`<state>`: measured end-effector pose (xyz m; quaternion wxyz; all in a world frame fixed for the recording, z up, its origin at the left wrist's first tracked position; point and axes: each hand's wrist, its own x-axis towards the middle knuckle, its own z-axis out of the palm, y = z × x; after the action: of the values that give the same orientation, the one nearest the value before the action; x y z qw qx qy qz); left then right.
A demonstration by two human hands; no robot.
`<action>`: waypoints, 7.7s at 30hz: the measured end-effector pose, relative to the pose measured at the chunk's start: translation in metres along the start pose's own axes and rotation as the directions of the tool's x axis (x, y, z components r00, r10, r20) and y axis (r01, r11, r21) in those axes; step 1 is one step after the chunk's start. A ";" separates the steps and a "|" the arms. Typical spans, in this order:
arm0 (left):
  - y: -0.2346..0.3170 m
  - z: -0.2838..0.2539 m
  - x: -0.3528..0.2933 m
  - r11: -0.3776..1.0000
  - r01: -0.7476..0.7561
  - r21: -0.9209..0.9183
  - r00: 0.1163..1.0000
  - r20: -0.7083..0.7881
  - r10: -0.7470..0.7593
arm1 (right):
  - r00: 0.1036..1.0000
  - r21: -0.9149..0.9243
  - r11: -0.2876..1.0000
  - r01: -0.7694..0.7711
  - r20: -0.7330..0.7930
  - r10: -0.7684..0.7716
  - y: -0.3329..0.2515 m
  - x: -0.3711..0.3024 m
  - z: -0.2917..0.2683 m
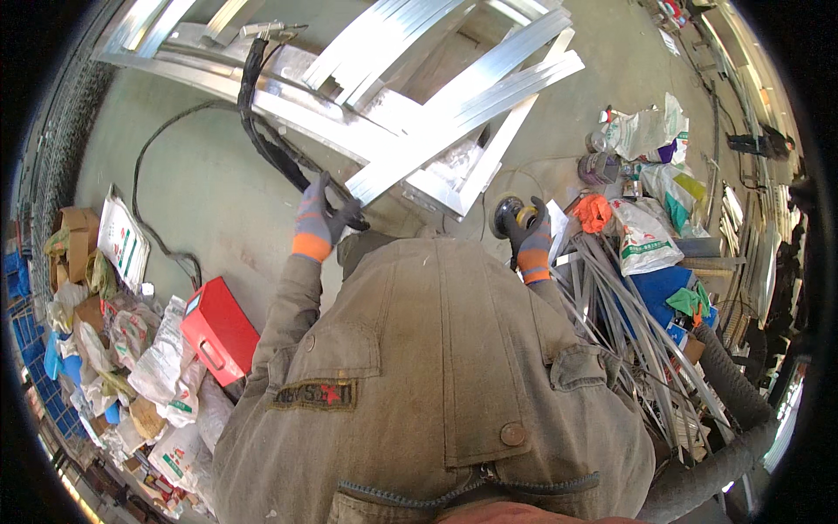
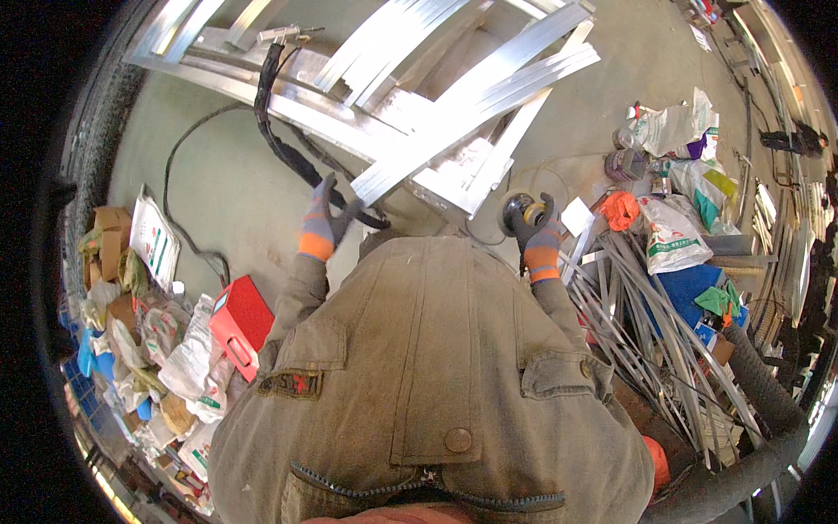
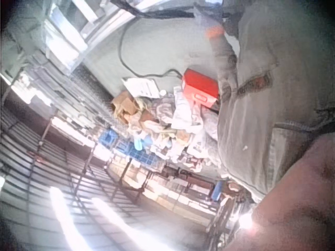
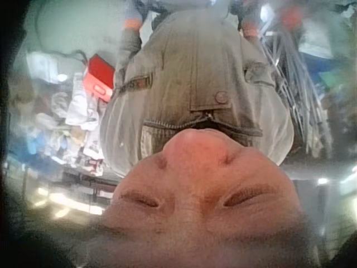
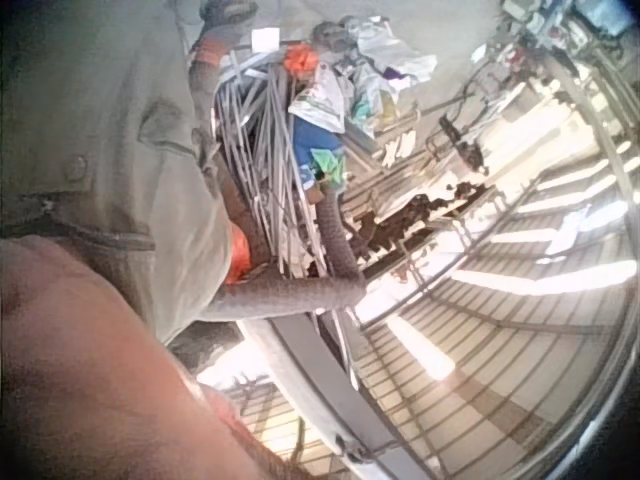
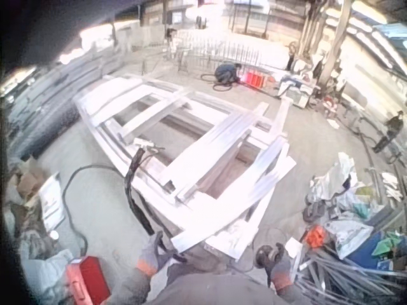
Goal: The person welds aluminum frame sections using a handheld welding gun, then grinds weld seams with an angle grinder. They repeatedly position, tack, and weld crossbars on a rectangular frame, then smooth the joints. The frame remains on a workbench throughout.
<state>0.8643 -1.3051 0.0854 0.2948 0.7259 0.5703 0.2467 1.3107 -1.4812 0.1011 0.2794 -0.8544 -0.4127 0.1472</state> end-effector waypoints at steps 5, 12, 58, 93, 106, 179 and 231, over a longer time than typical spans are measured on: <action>0.066 0.009 0.026 0.950 -0.174 0.259 0.964 0.239 0.112 | 0.997 0.069 0.995 -0.075 0.020 0.073 -0.028 -0.009 0.008; 0.078 0.003 0.063 0.954 -0.115 0.276 0.857 0.513 -0.045 | 0.993 0.046 0.993 -0.112 -0.022 0.113 -0.060 -0.032 0.029; 0.065 0.040 0.143 0.204 0.849 -0.487 0.410 0.852 0.325 | 0.985 0.142 0.983 -0.117 -0.110 0.133 -0.102 -0.061 0.070; 0.058 0.121 0.263 0.837 0.105 -0.537 0.912 0.388 0.135 | 0.996 0.112 0.991 -0.079 0.047 0.074 -0.080 -0.039 0.086; 0.036 0.060 0.242 0.956 -0.278 0.096 0.960 0.052 0.274 | 0.979 -0.007 0.981 -0.196 -0.056 0.195 -0.104 -0.035 0.094; -0.150 0.008 0.374 0.079 0.703 -0.707 0.703 0.674 -0.225 | 0.966 -0.052 0.972 -0.230 -0.131 0.221 -0.218 -0.024 0.150; -0.384 -0.272 0.674 0.798 -0.059 -0.599 0.993 0.045 0.107 | 0.749 -0.135 0.798 -0.587 -0.464 0.473 -0.275 0.016 0.288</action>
<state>0.5666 -0.5412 0.0193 0.5188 0.6295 0.4198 0.3980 1.0103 -1.2277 0.0349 0.1849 -0.9776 -0.0993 -0.0182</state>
